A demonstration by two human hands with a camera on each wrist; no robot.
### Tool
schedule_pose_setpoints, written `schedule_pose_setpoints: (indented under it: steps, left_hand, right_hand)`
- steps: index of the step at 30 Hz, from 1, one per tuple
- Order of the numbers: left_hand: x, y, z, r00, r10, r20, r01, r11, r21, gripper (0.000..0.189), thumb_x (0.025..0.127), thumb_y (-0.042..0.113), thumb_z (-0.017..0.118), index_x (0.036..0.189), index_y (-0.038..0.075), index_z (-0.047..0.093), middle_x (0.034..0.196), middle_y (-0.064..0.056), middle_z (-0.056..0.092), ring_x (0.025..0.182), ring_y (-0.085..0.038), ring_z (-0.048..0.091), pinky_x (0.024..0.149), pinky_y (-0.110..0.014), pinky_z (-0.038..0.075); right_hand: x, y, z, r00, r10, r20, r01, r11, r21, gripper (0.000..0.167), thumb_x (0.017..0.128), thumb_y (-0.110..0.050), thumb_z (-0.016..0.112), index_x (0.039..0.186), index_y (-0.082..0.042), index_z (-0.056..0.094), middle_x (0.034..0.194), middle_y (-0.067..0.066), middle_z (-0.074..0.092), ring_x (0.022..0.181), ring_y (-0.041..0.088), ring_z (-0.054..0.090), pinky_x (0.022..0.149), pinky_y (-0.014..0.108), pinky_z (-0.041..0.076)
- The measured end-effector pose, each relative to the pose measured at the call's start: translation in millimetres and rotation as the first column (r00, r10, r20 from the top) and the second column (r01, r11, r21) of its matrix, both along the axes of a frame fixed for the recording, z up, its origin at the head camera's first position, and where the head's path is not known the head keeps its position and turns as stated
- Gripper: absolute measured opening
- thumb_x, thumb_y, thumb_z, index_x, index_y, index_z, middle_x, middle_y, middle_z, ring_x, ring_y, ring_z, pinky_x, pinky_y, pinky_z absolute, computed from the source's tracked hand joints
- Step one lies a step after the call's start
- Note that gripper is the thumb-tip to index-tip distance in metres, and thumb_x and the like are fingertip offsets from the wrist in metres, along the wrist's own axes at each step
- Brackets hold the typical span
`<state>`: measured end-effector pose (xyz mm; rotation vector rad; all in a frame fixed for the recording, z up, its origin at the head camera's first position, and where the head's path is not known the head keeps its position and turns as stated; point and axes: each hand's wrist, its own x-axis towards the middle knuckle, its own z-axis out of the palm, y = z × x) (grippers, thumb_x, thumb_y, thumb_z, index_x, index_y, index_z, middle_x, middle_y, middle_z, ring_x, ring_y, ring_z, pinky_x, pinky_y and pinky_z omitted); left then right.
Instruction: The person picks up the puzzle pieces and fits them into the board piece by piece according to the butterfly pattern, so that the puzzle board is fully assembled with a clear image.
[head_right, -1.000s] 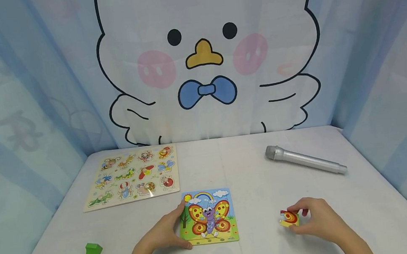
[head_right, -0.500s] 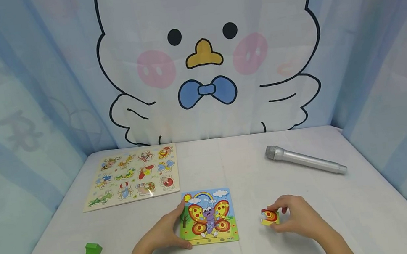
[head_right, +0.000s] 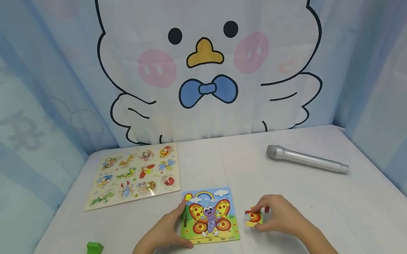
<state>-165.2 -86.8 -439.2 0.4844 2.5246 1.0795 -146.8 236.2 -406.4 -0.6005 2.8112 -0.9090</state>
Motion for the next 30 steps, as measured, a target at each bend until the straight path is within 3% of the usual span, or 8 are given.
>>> schedule_pose_setpoints:
  steps: [18, 25, 30]
  left_hand:
    - [-0.9, -0.7, -0.5, 1.000, -0.005, -0.022, 0.004, 1.000, -0.009, 0.115, 0.054, 0.028, 0.087, 0.142, -0.004, 0.021, 0.146, -0.020, 0.025, 0.134, -0.033, 0.023, 0.109, -0.046, 0.022]
    - [-1.4, -0.9, -1.1, 1.000, -0.009, -0.028, 0.008, 1.000, -0.007, 0.115, 0.053, 0.028, 0.088, 0.142, -0.004, 0.022, 0.146, -0.020, 0.025, 0.134, -0.033, 0.024, 0.109, -0.046, 0.022]
    - [-1.4, -0.8, -1.9, 1.000, -0.010, -0.027, 0.010, 1.000, -0.004, 0.114, 0.054, 0.027, 0.088, 0.142, -0.004, 0.022, 0.146, -0.020, 0.025, 0.134, -0.033, 0.024, 0.109, -0.046, 0.022]
  right_hand:
    - [-12.2, -43.7, -6.0, 0.987, 0.158, 0.012, -0.158, 0.987, 0.004, 0.030, 0.064, -0.021, 0.081, 0.090, -0.010, 0.072, 0.084, -0.009, 0.061, 0.072, 0.010, 0.049, 0.059, 0.023, 0.044]
    - [-14.0, -60.1, -9.9, 0.988, 0.150, 0.018, -0.151, 0.984, 0.097, 0.030, 0.062, -0.021, 0.080, 0.089, -0.011, 0.073, 0.083, -0.010, 0.059, 0.070, 0.008, 0.048, 0.059, 0.024, 0.043]
    - [-16.2, -67.2, -11.7, 0.988, 0.154, 0.007, -0.153, 0.977, 0.149, 0.030, 0.062, -0.023, 0.080, 0.089, -0.013, 0.073, 0.089, -0.008, 0.062, 0.078, 0.009, 0.053, 0.068, 0.028, 0.048]
